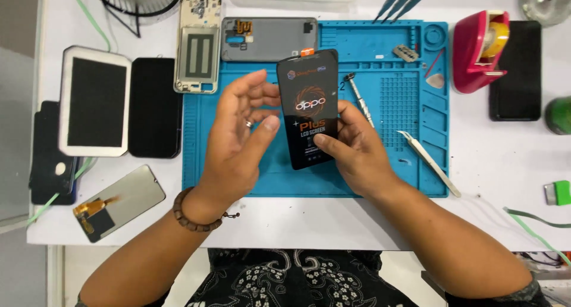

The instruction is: The person reassembles a disassembled smartphone by inserting the battery into the chassis and connecting the ribbon cable. They then attach the screen assembly to the phone body and test the touchscreen functionality by interacting with the display.

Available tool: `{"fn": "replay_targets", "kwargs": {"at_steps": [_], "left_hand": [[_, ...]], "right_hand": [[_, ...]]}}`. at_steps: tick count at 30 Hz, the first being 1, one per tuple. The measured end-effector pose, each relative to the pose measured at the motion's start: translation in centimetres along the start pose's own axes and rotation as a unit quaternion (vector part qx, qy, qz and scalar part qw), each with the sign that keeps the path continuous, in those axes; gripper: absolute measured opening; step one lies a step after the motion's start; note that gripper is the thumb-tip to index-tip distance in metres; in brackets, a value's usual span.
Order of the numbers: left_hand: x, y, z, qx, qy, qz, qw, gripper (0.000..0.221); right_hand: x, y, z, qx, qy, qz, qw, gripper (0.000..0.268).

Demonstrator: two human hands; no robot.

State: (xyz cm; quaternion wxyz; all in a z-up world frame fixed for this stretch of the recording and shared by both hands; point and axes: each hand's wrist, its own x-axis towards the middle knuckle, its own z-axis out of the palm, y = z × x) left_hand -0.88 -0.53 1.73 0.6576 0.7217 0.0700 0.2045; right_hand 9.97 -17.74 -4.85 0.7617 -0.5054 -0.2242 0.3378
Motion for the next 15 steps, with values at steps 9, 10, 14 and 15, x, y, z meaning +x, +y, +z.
{"fn": "replay_targets", "kwargs": {"at_steps": [9, 10, 14, 15], "left_hand": [[1.3, -1.9, 2.3, 0.081, 0.007, 0.021, 0.996, 0.032], [1.2, -2.2, 2.0, 0.078, 0.0, 0.024, 0.997, 0.032], [0.9, -3.0, 1.4, 0.111, -0.003, 0.0, 0.994, 0.032], [0.7, -3.1, 1.3, 0.135, 0.002, -0.02, 0.991, 0.039]], "right_hand": [[0.8, -1.0, 0.6, -0.028, 0.039, -0.045, 0.998, 0.03], [0.8, -0.8, 0.7, -0.03, 0.046, -0.049, 0.997, 0.03], [0.3, -0.3, 0.1, -0.023, 0.014, -0.027, 0.999, 0.028], [0.0, -0.2, -0.2, -0.031, -0.012, 0.006, 0.999, 0.029]]}}
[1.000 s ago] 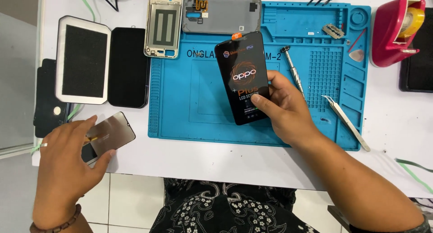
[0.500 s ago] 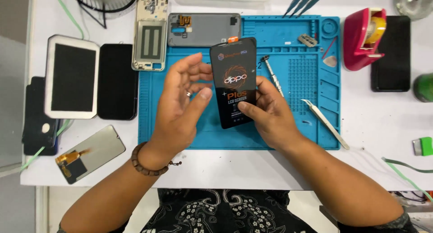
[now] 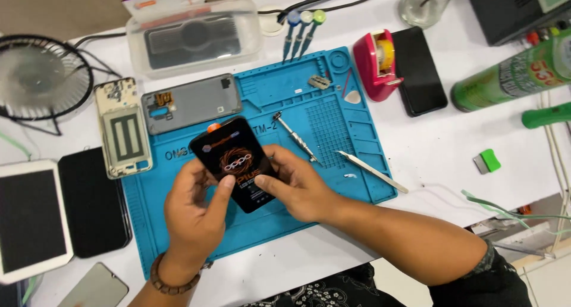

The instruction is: The person reassembles a disassembled smartphone by inserting the battery into the chassis and connecting the ribbon cable. They then attach the screen assembly to the phone body and test the touchscreen functionality by interacting with the display.

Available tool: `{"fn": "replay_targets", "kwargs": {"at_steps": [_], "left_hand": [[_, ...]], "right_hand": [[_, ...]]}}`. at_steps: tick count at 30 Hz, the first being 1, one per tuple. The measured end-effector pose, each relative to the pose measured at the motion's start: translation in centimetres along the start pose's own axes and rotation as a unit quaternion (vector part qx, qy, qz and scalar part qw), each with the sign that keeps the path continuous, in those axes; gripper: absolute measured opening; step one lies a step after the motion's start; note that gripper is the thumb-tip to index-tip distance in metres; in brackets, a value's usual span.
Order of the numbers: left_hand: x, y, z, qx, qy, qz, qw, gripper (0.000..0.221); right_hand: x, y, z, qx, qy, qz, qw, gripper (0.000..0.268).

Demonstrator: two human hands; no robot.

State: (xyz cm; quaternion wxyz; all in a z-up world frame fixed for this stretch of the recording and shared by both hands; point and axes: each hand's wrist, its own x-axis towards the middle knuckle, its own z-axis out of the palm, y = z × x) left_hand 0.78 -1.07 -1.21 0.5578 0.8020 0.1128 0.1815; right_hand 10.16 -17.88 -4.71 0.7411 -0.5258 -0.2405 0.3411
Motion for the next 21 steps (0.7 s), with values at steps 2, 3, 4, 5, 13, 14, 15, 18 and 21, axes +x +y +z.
{"fn": "replay_targets", "kwargs": {"at_steps": [2, 3, 4, 5, 13, 14, 15, 18, 21], "left_hand": [[-0.1, 0.2, 0.0, 0.005, 0.001, -0.025, 1.0, 0.039], [-0.2, 0.3, -0.1, 0.015, 0.013, -0.057, 0.998, 0.039], [-0.4, -0.1, -0.1, 0.011, 0.003, -0.051, 0.999, 0.039], [-0.5, -0.6, 0.0, 0.02, 0.021, -0.063, 0.998, 0.036], [-1.2, -1.2, 0.6, 0.023, 0.039, -0.069, 0.997, 0.04], [-1.1, -1.0, 0.7, 0.036, 0.037, -0.068, 0.996, 0.042], [-1.1, -0.9, 0.7, 0.05, 0.034, -0.067, 0.996, 0.044], [-1.3, -1.0, 0.5, 0.079, 0.027, -0.073, 0.994, 0.041], [-1.0, -0.7, 0.4, 0.058, 0.016, -0.07, 0.996, 0.041]], "right_hand": [[0.1, -0.6, 0.0, -0.009, 0.002, -0.013, 1.0, 0.023], [0.2, -0.8, 0.1, -0.015, -0.009, -0.021, 1.0, 0.018], [0.2, -0.8, 0.0, -0.019, 0.002, -0.025, 0.999, 0.018], [0.1, -0.8, -0.1, -0.026, -0.001, -0.024, 0.999, 0.019], [-0.3, -0.6, 0.2, -0.015, 0.001, 0.003, 1.0, 0.024], [-0.2, -0.6, 0.1, -0.018, 0.003, 0.007, 1.0, 0.025], [-0.1, -0.6, 0.1, -0.021, 0.006, 0.01, 1.0, 0.026], [-0.1, -0.7, 0.0, -0.041, 0.014, 0.039, 0.998, 0.027], [0.0, -0.6, -0.2, -0.067, 0.011, 0.023, 0.997, 0.022]]}}
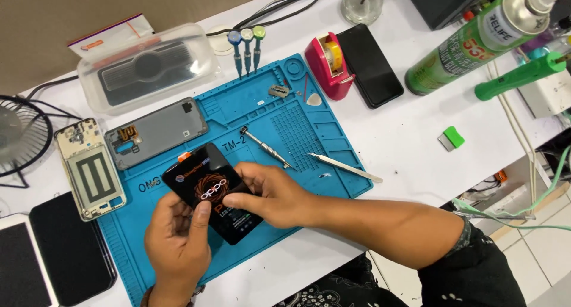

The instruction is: The person reassembles a disassembled smartphone by inserting the battery into the chassis and connecting the ribbon cable. They then attach the screen assembly to the phone body and test the touchscreen functionality by interacting with the display.

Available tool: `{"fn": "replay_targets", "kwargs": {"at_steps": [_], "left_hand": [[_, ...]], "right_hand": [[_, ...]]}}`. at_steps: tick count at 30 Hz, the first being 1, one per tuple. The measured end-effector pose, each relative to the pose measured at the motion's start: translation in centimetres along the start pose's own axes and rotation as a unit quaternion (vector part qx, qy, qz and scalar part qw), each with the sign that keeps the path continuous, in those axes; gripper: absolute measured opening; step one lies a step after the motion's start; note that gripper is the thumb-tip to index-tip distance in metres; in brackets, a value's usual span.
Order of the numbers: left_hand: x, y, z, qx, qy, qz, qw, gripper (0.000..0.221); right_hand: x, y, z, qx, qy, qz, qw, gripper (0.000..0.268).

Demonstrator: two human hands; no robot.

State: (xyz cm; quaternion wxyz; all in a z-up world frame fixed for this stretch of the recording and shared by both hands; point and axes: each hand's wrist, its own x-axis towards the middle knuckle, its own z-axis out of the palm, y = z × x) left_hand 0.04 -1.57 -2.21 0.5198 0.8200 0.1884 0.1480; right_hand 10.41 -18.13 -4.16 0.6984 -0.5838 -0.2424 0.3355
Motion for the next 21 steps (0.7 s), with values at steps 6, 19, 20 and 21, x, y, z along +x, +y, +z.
{"fn": "replay_targets", "kwargs": {"at_steps": [6, 19, 20, 21], "left_hand": [[0.6, 1.0, -0.1, -0.085, -0.038, 0.059, 0.994, 0.037], [1.6, 1.2, 0.4, -0.198, 0.042, 0.094, 0.975, 0.018], [1.6, 1.1, 0.3, -0.206, 0.043, 0.089, 0.973, 0.017], [1.7, 1.1, 0.3, -0.214, 0.042, 0.086, 0.972, 0.015]], "right_hand": [[0.2, 0.3, -0.1, 0.029, -0.001, 0.025, 0.999, 0.023], [0.4, -1.3, 0.5, -0.003, 0.005, -0.036, 0.999, 0.039], [0.4, -1.5, 0.5, -0.012, 0.007, -0.04, 0.999, 0.042], [0.5, -1.7, 0.4, -0.022, 0.01, -0.046, 0.999, 0.044]]}}
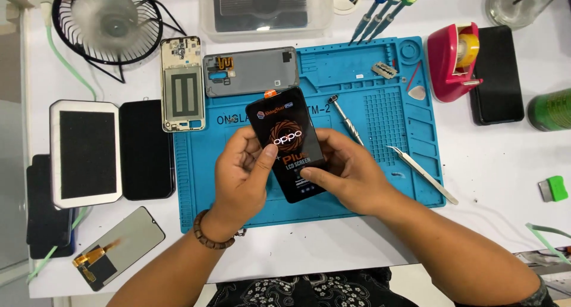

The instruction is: The person reassembles a disassembled smartphone by inserting the battery into the chassis and connecting the ribbon cable. They then attach the screen assembly to the phone body and test the touchscreen functionality by interacting with the display.

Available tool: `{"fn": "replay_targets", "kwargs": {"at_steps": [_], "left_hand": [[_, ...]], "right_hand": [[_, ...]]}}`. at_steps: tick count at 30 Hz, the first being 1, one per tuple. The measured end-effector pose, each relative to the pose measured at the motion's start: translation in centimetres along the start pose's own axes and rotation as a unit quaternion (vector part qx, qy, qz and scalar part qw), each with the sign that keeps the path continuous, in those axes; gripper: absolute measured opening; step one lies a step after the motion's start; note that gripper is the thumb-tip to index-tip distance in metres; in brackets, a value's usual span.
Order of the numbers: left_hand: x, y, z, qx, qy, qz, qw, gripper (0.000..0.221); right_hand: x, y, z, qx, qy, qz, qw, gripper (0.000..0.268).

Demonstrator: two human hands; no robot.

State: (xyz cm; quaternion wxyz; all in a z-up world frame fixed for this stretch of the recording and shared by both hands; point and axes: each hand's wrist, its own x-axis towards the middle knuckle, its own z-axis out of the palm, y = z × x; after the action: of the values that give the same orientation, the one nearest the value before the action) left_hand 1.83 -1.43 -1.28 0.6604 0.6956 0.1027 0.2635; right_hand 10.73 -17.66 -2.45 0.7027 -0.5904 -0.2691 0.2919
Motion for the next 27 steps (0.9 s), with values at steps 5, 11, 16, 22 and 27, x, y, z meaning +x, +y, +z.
{"fn": "replay_targets", "kwargs": {"at_steps": [5, 11, 16, 22, 27], "left_hand": [[-0.4, -0.8, -0.6, -0.043, -0.024, -0.015, 0.999, 0.022], [-0.9, -1.9, -0.7, -0.153, -0.103, -0.043, 0.982, 0.063], [-1.1, -2.4, -0.8, -0.225, -0.143, -0.065, 0.962, 0.096], [-0.9, -0.7, -0.8, -0.248, -0.138, -0.072, 0.956, 0.103], [-0.8, -0.2, -1.5, -0.292, -0.176, -0.129, 0.931, 0.103]], "right_hand": [[-0.3, -0.3, -1.2, -0.115, 0.056, -0.093, 0.987, 0.06], [-0.3, -0.8, -1.0, -0.251, 0.126, -0.257, 0.925, 0.048], [0.2, -1.1, -0.2, -0.325, 0.133, -0.384, 0.854, 0.023], [-0.2, -0.6, -0.5, -0.374, 0.127, -0.442, 0.806, 0.025], [-0.9, -0.5, -1.5, -0.435, 0.036, -0.398, 0.807, 0.018]]}}
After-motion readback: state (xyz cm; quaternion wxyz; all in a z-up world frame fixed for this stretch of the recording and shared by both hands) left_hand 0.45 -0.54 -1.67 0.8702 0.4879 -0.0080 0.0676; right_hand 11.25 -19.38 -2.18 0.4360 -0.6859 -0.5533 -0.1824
